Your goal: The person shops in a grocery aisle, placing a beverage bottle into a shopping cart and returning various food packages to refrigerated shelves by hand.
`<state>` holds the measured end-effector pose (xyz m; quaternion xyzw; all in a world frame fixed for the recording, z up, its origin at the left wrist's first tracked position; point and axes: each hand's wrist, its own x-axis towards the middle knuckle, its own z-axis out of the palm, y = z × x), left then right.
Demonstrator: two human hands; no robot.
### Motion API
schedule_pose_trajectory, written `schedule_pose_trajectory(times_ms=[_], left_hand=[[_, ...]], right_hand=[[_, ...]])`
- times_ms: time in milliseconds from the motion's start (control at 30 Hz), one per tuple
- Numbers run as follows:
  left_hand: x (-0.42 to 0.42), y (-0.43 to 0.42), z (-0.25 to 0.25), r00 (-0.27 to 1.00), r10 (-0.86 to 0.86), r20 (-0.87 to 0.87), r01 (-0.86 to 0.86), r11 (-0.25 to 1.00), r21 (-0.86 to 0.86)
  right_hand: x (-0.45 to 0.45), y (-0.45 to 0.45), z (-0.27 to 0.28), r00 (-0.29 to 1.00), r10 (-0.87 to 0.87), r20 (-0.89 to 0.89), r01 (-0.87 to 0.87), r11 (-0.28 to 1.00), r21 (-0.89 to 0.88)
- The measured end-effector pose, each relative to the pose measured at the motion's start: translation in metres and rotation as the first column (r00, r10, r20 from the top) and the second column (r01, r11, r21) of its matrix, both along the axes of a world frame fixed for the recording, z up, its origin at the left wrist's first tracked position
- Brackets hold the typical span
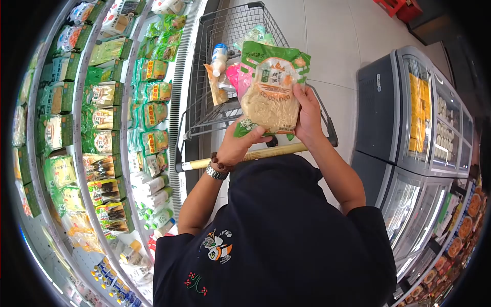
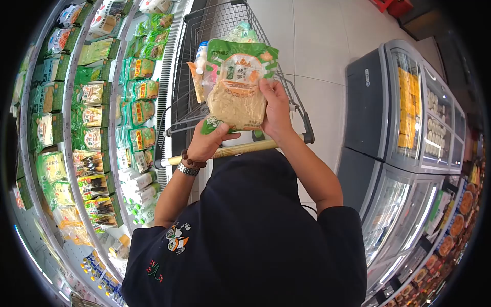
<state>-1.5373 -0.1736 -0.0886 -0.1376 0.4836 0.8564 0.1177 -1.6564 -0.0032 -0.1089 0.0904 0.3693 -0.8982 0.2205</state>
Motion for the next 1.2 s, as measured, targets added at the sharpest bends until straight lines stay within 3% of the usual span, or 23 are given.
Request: schedule_pose_trajectory(times_ms=[200, 300, 400, 500, 600, 800, 900, 1000, 1100, 1200], left_hand=[[0.009, -0.009, -0.011, 0.979, 0.203, -0.008, -0.203, 0.979, -0.022], [0.009, -0.01, -0.002, 0.962, 0.271, -0.021, -0.271, 0.962, -0.013], [0.007, -0.011, 0.0, 0.95, 0.313, 0.009, -0.312, 0.949, -0.049], [0.007, -0.013, -0.008, 0.953, 0.301, 0.023, -0.292, 0.939, -0.183], [0.008, -0.014, -0.011, 0.948, 0.308, 0.082, -0.285, 0.934, -0.216], [0.013, -0.017, -0.008, 0.959, 0.248, 0.136, -0.228, 0.962, -0.149], [0.014, -0.019, 0.004, 0.971, 0.234, 0.04, -0.229, 0.968, -0.099], [0.017, -0.035, -0.008, 0.971, 0.236, 0.043, -0.24, 0.952, 0.19], [0.011, -0.025, -0.014, 0.97, 0.24, 0.042, -0.22, 0.938, -0.268], [0.006, -0.019, -0.019, 0.936, 0.35, -0.017, -0.343, 0.902, -0.263]], right_hand=[[-0.013, -0.01, 0.018, 0.93, 0.368, -0.005, -0.367, 0.925, -0.099], [-0.004, 0.0, -0.004, 0.77, 0.632, -0.088, -0.608, 0.768, 0.202], [0.001, -0.003, 0.008, 0.728, 0.685, -0.034, -0.667, 0.719, 0.195], [0.003, -0.01, -0.003, 0.768, 0.632, -0.103, -0.567, 0.746, 0.348], [0.001, -0.007, 0.0, 0.723, 0.69, -0.031, -0.618, 0.667, 0.416], [0.008, 0.002, 0.002, 0.729, 0.679, -0.082, -0.627, 0.711, 0.319], [0.012, 0.014, -0.003, 0.688, 0.723, -0.067, -0.69, 0.679, 0.251], [0.011, 0.022, -0.001, 0.636, 0.769, -0.072, -0.73, 0.629, 0.267], [0.017, 0.022, 0.001, 0.606, 0.796, -0.011, -0.759, 0.582, 0.292], [0.025, 0.019, -0.007, 0.675, 0.724, 0.144, -0.719, 0.603, 0.345]])
